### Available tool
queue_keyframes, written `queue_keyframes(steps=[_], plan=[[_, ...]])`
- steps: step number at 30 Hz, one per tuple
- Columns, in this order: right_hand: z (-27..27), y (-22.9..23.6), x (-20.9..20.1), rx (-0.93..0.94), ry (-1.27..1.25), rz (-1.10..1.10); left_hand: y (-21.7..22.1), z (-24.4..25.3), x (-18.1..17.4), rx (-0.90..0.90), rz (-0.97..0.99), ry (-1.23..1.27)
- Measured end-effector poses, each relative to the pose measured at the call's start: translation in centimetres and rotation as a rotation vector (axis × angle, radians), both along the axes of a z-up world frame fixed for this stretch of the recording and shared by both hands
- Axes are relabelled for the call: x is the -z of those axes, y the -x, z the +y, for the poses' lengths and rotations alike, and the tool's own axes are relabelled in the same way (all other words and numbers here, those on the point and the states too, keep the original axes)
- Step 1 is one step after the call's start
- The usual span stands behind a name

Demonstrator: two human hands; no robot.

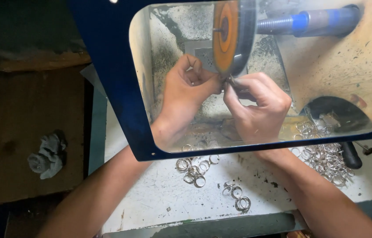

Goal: The person holds small metal rings against a rotating grinding wheel inside a blue enclosure, polishing each ring by hand. They repeatedly pick up rings from a pile on the workbench, press them against the wheel, and place them back down.

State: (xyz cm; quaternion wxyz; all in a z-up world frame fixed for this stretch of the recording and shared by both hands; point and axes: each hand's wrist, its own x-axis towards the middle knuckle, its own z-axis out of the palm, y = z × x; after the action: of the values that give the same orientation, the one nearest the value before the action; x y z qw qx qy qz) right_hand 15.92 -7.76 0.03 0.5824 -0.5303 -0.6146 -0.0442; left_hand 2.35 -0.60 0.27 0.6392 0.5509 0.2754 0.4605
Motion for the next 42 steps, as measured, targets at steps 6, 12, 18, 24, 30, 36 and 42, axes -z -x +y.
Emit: queue_keyframes(steps=[6,12,18,24,30,36,42], plan=[[0.2,0.0,0.2,-0.005,-0.017,-0.003,-0.2,0.1,0.5,0.015,-0.012,0.003],[-0.1,0.2,-0.3,-0.003,0.004,-0.047,-0.4,-0.1,0.0,0.017,-0.08,0.113],[-0.4,0.4,-0.7,0.004,0.06,-0.054,-0.4,-0.5,-0.7,-0.004,-0.122,0.213],[-0.2,0.4,-0.1,0.033,0.098,0.002,-0.5,-0.5,-1.0,-0.033,-0.09,0.252],[-0.5,0.8,-0.5,-0.014,0.054,-0.015,-0.1,-1.0,-1.0,-0.049,-0.07,0.173],[-1.6,0.7,-1.6,-0.138,-0.043,-0.146,2.1,-2.6,-2.3,-0.24,0.173,-0.499],[-2.3,0.4,-1.7,-0.127,-0.038,-0.112,2.6,-2.7,-2.4,-0.268,0.225,-0.876]])
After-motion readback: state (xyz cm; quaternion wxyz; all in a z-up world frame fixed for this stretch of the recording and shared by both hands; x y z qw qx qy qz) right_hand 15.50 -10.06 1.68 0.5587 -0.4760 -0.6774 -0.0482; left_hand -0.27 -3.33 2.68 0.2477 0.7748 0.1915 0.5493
